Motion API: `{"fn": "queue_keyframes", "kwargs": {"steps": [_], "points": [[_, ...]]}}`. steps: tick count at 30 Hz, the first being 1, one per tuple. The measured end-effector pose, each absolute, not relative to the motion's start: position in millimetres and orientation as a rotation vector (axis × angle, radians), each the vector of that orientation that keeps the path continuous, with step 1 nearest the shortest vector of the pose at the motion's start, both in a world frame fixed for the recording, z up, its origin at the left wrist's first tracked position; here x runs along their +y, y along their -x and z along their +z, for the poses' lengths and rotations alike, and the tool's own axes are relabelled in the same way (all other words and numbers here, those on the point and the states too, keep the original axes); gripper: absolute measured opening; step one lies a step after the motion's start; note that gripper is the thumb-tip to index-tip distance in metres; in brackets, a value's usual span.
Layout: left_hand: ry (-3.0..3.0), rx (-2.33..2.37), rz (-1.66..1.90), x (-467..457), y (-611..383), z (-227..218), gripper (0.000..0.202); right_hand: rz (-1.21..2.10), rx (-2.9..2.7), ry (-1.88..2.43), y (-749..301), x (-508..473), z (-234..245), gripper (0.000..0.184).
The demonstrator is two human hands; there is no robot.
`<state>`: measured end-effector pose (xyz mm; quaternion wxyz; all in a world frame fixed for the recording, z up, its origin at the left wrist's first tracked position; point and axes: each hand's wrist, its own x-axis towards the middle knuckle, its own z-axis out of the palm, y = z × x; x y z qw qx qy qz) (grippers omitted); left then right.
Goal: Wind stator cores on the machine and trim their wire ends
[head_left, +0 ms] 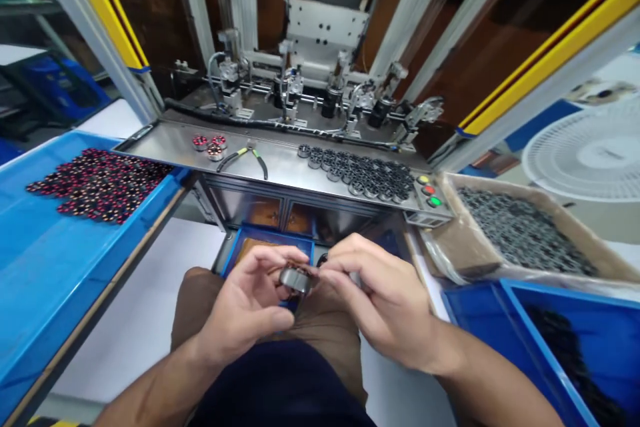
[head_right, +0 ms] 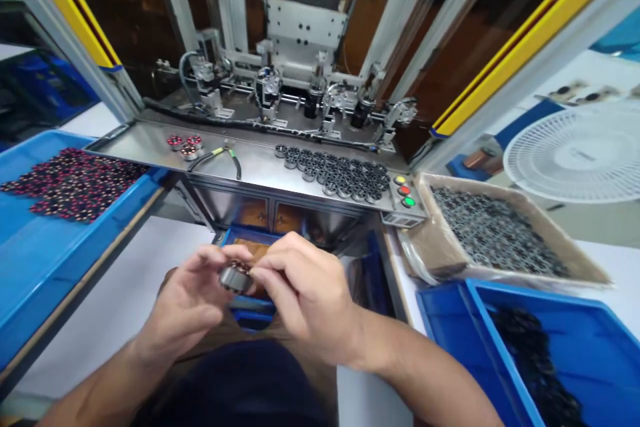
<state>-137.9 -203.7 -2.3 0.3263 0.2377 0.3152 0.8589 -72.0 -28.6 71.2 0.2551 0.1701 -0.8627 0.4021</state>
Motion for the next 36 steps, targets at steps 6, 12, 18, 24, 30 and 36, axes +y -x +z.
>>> {"fn": "queue_keyframes", "kwargs": {"steps": [6, 12, 18, 24, 30, 36], "points": [[-0.493, 0.632, 1.944, -197, 148, -5, 0.048, 1.245, -2.243, -0.65, 76, -26, 65, 0.008], [-0.583, 0.635, 1.788, -200, 144, -8, 0.042, 1.241, -2.237, -0.641, 75, -23, 64, 0.007], [-0.717, 1.115, 2.243, -199, 138, -7, 0.038, 1.221, -2.188, -0.517, 77, -24, 59, 0.008], [-0.857, 1.353, 2.359, -196, 140, -15, 0.033, 1.286, -2.126, -0.384, 72, -31, 57, 0.011], [-0.765, 1.248, 2.33, -196, 147, -15, 0.029, 2.118, -2.003, 0.124, 61, -52, 41, 0.023], [-0.731, 1.172, 2.312, -199, 153, -13, 0.027, 2.644, -1.709, 0.257, 66, -67, 14, 0.031]]}}
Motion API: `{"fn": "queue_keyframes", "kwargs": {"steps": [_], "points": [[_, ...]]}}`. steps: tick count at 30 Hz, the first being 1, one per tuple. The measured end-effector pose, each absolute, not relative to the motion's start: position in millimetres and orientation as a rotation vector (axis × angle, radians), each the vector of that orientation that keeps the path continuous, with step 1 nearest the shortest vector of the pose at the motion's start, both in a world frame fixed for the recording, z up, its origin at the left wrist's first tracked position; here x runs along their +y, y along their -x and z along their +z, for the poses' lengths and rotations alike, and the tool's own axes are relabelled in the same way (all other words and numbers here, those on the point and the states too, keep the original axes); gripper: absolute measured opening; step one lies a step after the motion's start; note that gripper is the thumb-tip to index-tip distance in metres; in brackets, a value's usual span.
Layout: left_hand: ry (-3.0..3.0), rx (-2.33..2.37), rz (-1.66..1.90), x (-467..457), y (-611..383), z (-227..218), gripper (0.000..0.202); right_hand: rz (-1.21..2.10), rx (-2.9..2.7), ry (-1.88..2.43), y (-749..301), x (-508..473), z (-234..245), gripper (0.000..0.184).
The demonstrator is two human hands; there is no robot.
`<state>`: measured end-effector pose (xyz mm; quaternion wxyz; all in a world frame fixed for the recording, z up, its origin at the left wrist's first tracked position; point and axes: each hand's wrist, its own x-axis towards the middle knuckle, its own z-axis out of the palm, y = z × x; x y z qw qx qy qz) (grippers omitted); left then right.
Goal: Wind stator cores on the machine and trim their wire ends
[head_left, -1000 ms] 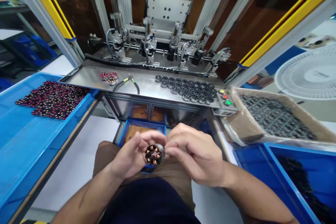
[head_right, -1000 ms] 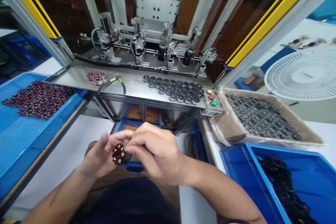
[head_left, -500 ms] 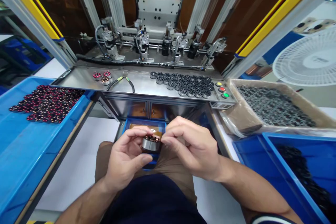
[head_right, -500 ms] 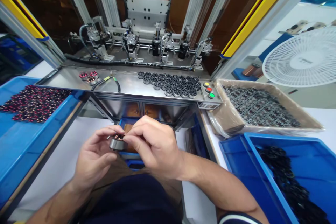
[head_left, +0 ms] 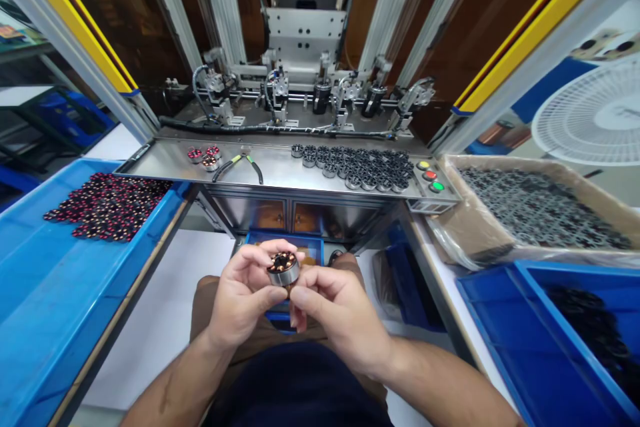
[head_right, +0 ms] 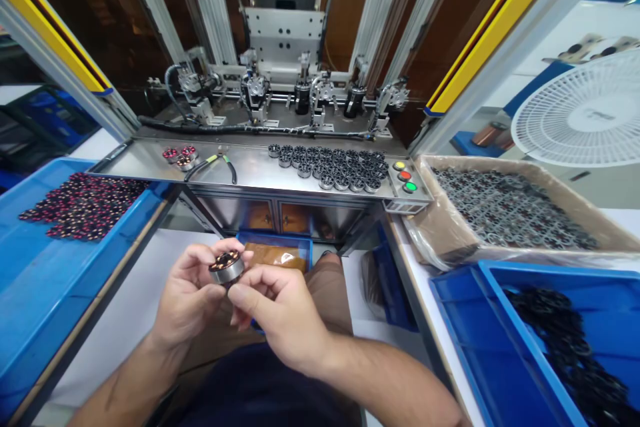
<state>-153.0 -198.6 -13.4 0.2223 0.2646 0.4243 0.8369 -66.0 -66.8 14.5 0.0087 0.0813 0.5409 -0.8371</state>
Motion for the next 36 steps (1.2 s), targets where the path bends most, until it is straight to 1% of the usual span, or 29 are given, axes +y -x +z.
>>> {"fn": "queue_keyframes", "kwargs": {"steps": [3, 7, 9, 10, 12, 13, 14, 15, 16, 18, 21, 23, 25, 28, 33, 36], "points": [[-0.781, 1.167, 2.304, -200, 154, -13, 0.027, -2.735, 1.508, -0.187, 67, -66, 9, 0.033], [-0.905, 1.222, 2.258, -201, 155, -12, 0.027, -2.794, 1.231, -0.028, 68, -66, 7, 0.043], [-0.987, 1.272, 2.211, -203, 156, -11, 0.027, -2.768, 1.187, 0.023, 69, -66, 6, 0.04], [-1.027, 1.317, 2.201, -204, 157, -10, 0.033, -2.769, 1.211, 0.034, 70, -66, 5, 0.038], [-1.068, 1.493, 2.222, -209, 157, -8, 0.056, -2.792, 1.468, 0.05, 71, -63, 1, 0.037], [-1.066, 1.628, 2.219, -212, 158, -7, 0.066, -2.784, 1.739, 0.069, 71, -60, -1, 0.037], [-1.051, 1.774, 2.178, -215, 157, -6, 0.071, -2.729, 2.084, 0.11, 71, -56, -2, 0.037], [-1.035, 1.905, 2.097, -217, 157, -5, 0.07, -2.613, 2.452, 0.178, 70, -53, -3, 0.038], [-1.028, 2.001, 1.983, -219, 156, -3, 0.065, -2.442, 2.785, 0.269, 70, -49, -4, 0.04], [-1.031, 2.065, 1.783, -220, 153, 0, 0.058, -2.099, 3.202, 0.456, 68, -45, -4, 0.045], [-1.056, 2.02, 1.739, -215, 150, 5, 0.052, -1.869, 3.365, 0.55, 65, -42, -2, 0.047], [-1.106, 2.007, 1.775, -212, 150, 5, 0.047, -1.853, 3.35, 0.547, 63, -41, -1, 0.049], [-1.174, 2.053, 1.783, -211, 151, 5, 0.046, -1.926, 3.253, 0.562, 60, -39, 1, 0.051], [-1.246, 2.175, 1.764, -212, 151, 4, 0.05, -2.074, 3.084, 0.577, 58, -37, 4, 0.039], [-1.199, 2.131, 1.788, -215, 148, 1, 0.05, -2.075, 3.021, 0.516, 60, -39, 15, 0.006], [-1.042, 1.96, 1.879, -216, 145, -2, 0.049, -2.07, 2.937, 0.4, 61, -38, 23, 0.01]]}}
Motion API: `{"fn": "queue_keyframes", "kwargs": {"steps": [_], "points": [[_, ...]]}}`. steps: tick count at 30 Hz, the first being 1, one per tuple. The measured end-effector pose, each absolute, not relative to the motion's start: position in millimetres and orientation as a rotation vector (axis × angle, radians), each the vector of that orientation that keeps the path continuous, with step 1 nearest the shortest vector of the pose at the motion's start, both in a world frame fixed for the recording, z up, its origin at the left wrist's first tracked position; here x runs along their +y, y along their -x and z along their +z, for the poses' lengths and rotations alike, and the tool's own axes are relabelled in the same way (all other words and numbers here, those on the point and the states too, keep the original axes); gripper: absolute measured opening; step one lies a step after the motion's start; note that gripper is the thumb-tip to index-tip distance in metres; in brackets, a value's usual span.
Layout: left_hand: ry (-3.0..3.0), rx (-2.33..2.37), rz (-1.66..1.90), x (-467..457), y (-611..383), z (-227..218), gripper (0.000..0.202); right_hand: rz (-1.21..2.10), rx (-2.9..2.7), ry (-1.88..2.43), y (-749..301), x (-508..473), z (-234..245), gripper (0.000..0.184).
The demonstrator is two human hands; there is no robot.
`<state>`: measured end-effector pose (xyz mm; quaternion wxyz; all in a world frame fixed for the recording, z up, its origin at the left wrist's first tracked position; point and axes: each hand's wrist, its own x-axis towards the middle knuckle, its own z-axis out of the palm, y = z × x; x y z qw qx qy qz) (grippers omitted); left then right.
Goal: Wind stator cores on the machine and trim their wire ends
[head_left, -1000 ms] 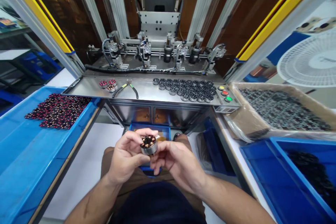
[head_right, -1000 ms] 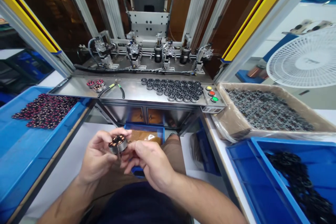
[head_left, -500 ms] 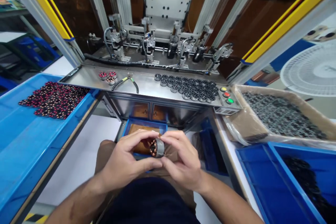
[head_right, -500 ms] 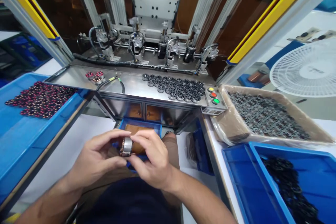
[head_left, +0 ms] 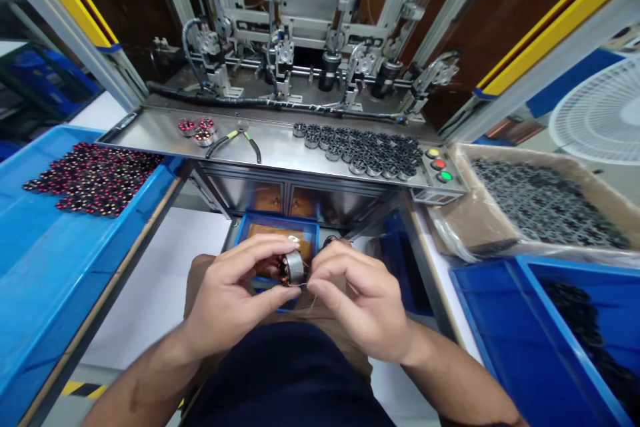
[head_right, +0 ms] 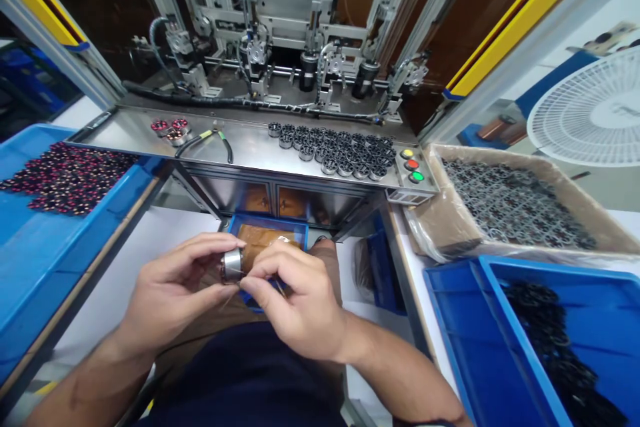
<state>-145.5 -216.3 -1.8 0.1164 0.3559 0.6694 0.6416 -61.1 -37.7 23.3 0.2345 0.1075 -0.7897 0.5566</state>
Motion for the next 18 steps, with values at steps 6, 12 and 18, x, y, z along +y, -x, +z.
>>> {"fn": "queue_keyframes", "kwargs": {"steps": [6, 12, 18], "points": [[-0.987, 1.78, 1.994, -214, 142, -5, 0.046, 1.772, -2.264, -0.192, 63, -27, 31, 0.019], [-1.404, 2.158, 1.787, -220, 144, 0, 0.053, 1.883, -2.342, -0.054, 65, 0, 38, 0.022], [-1.703, 2.29, 1.576, -225, 147, 7, 0.068, 1.487, -2.635, -0.466, 69, -8, 62, 0.017]]}}
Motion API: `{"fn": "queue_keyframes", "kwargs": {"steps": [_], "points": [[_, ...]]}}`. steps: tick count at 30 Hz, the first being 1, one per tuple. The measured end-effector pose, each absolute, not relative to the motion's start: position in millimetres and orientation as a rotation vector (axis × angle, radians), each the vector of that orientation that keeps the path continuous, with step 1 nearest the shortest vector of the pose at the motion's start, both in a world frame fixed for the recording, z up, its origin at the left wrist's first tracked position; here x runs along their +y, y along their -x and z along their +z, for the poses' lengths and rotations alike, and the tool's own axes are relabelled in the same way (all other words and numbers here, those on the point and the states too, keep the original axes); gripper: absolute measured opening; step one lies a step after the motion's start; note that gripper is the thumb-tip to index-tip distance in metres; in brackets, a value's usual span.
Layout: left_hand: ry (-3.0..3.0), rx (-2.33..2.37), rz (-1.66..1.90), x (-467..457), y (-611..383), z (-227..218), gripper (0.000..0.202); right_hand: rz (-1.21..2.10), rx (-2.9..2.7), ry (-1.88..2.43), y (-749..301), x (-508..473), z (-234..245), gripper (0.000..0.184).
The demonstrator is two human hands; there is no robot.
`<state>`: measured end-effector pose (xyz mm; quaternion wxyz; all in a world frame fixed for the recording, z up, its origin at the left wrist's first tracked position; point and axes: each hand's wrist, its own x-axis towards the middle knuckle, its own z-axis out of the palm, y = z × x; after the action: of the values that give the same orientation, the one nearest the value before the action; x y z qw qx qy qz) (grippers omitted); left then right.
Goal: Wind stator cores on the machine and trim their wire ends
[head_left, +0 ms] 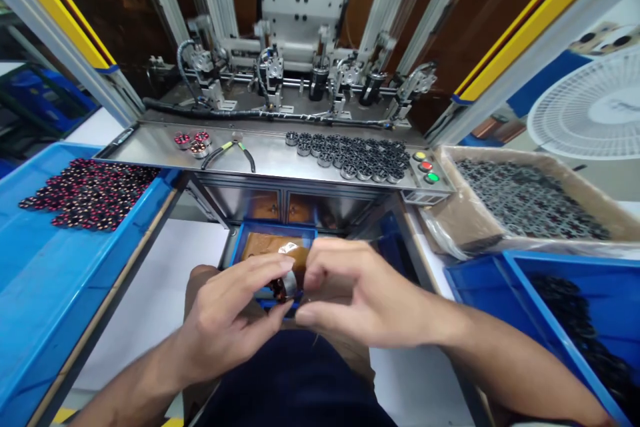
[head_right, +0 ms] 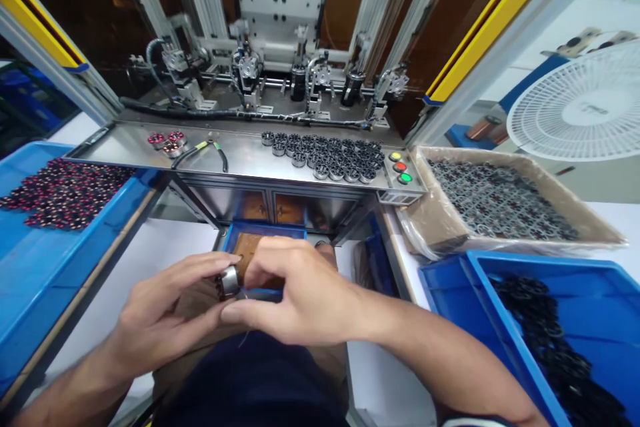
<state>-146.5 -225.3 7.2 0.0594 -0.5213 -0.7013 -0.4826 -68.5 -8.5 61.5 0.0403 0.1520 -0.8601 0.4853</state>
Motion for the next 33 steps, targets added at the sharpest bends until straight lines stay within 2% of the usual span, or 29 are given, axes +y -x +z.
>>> {"fn": "queue_keyframes", "kwargs": {"steps": [3, 8, 10, 13, 15, 17, 21, 27, 30, 33], "points": [[1.683, -2.136, -1.457, -232, 149, 11, 0.065, 1.237, -2.714, -0.695, 75, -17, 67, 0.008], [1.832, -2.232, -1.489, -259, 155, 14, 0.055, 0.493, -2.664, -1.131, 86, -16, 77, 0.03], [1.752, -2.265, -1.565, -272, 157, 12, 0.054, 0.362, -2.659, -1.243, 96, -15, 80, 0.035], [1.424, -2.309, -1.779, -286, 158, 4, 0.047, 0.447, -2.743, -1.144, 136, -17, 78, 0.027], [1.075, -2.276, -2.001, -290, 160, -4, 0.04, 0.522, -2.863, -0.812, 181, -22, 72, 0.021], [0.742, -2.186, -2.193, -291, 163, -12, 0.036, 0.451, -2.942, -0.213, 234, -31, 61, 0.029], [0.489, -2.022, -2.384, -293, 169, -22, 0.035, 0.389, -2.95, 0.192, 323, -51, 30, 0.037], [0.474, -1.939, -2.377, -299, 170, -22, 0.027, 0.425, -2.936, 0.301, 361, -61, 11, 0.029], [0.453, -1.903, -2.392, -297, 168, -21, 0.024, 0.444, -2.835, 0.238, 350, -49, 26, 0.023], [0.439, -1.862, -2.439, -292, 165, -19, 0.021, 0.451, -2.68, 0.115, 306, -27, 51, 0.028]]}}
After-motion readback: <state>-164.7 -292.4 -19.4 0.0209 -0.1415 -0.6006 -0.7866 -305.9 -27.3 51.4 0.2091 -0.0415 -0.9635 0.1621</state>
